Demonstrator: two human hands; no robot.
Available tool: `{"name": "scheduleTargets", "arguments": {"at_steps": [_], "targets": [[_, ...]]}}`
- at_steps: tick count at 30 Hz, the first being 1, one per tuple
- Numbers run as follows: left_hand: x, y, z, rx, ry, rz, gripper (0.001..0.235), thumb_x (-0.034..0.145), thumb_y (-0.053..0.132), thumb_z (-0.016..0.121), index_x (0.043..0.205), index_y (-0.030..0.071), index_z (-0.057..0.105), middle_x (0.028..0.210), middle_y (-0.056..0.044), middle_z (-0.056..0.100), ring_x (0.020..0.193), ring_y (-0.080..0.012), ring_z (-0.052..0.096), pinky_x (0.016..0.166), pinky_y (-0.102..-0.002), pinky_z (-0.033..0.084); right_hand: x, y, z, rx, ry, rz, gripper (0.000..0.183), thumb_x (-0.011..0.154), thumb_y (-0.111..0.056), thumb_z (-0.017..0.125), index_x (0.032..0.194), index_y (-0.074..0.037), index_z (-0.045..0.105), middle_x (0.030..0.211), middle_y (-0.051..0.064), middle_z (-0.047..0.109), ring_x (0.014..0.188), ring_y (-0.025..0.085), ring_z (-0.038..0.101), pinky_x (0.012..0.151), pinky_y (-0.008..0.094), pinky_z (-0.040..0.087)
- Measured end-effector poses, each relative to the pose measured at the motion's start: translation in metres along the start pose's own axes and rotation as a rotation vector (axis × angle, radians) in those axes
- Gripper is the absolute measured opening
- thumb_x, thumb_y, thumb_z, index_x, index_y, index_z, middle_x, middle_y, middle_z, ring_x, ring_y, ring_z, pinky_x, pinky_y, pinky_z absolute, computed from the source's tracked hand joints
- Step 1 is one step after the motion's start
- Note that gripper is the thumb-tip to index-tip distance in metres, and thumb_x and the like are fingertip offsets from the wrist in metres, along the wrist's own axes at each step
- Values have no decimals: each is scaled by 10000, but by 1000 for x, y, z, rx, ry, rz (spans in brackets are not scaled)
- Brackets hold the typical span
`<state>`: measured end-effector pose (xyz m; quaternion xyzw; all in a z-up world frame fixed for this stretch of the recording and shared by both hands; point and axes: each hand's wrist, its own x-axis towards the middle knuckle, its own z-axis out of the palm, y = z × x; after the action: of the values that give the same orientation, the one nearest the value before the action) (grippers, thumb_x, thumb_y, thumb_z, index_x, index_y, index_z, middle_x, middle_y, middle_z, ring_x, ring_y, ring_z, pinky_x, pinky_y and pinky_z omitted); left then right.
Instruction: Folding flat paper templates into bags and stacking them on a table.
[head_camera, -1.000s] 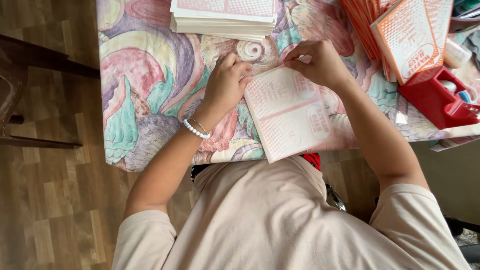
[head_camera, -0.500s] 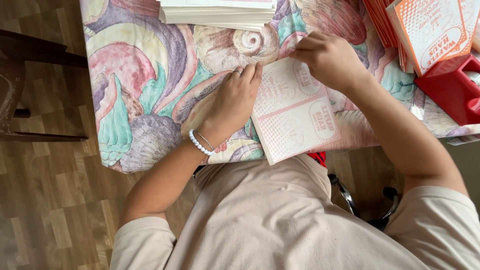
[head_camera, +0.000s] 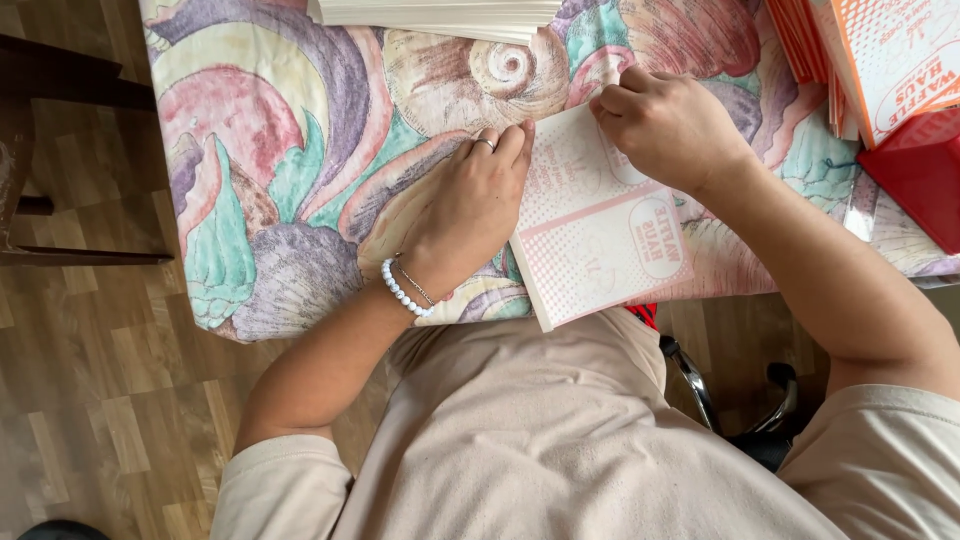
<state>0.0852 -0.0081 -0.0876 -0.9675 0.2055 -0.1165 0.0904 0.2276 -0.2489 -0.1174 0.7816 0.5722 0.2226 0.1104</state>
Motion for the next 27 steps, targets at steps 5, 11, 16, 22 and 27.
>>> {"name": "scheduleTargets", "arguments": {"at_steps": [5,11,16,22,27], "targets": [[3,0,-1,-20,17,-19,445,980,81,447,1412,14,530,1077,-34,550,918,-180,532,784,-286,497,4,-1,-13,-61,18,-14,218,1012,-46,675,1170,-192,640,828,-69,593,766,110,556,522,226,510],[4,1,5,-11,21,-14,486,975,81,477,1460,62,502,1039,-7,543,875,-162,525,764,-279,488,10,-3,-15,-94,-99,-45,513,992,-133,596,1472,-306,644,879,-106,649,824,124,631,639,237,578],[8,3,12,-47,42,-31,487,943,68,488,1423,82,565,1014,-11,545,830,-185,528,707,-320,475,12,-1,-17,-124,-114,-55,429,1027,-171,587,1412,-346,658,918,-84,595,837,124,599,573,221,539],[15,0,17,-90,129,-58,413,883,58,599,1293,103,596,977,-17,562,689,-166,553,622,-306,481,11,1,-15,-99,-112,-60,390,1043,-191,589,1402,-324,666,973,-87,594,867,135,596,607,231,543],[20,-1,19,-126,54,-68,384,879,24,606,1249,127,623,969,-24,585,670,-168,581,573,-309,494,7,13,-30,-56,-92,-21,259,1168,-294,583,971,-213,731,1016,-89,650,866,82,603,728,217,610]]}}
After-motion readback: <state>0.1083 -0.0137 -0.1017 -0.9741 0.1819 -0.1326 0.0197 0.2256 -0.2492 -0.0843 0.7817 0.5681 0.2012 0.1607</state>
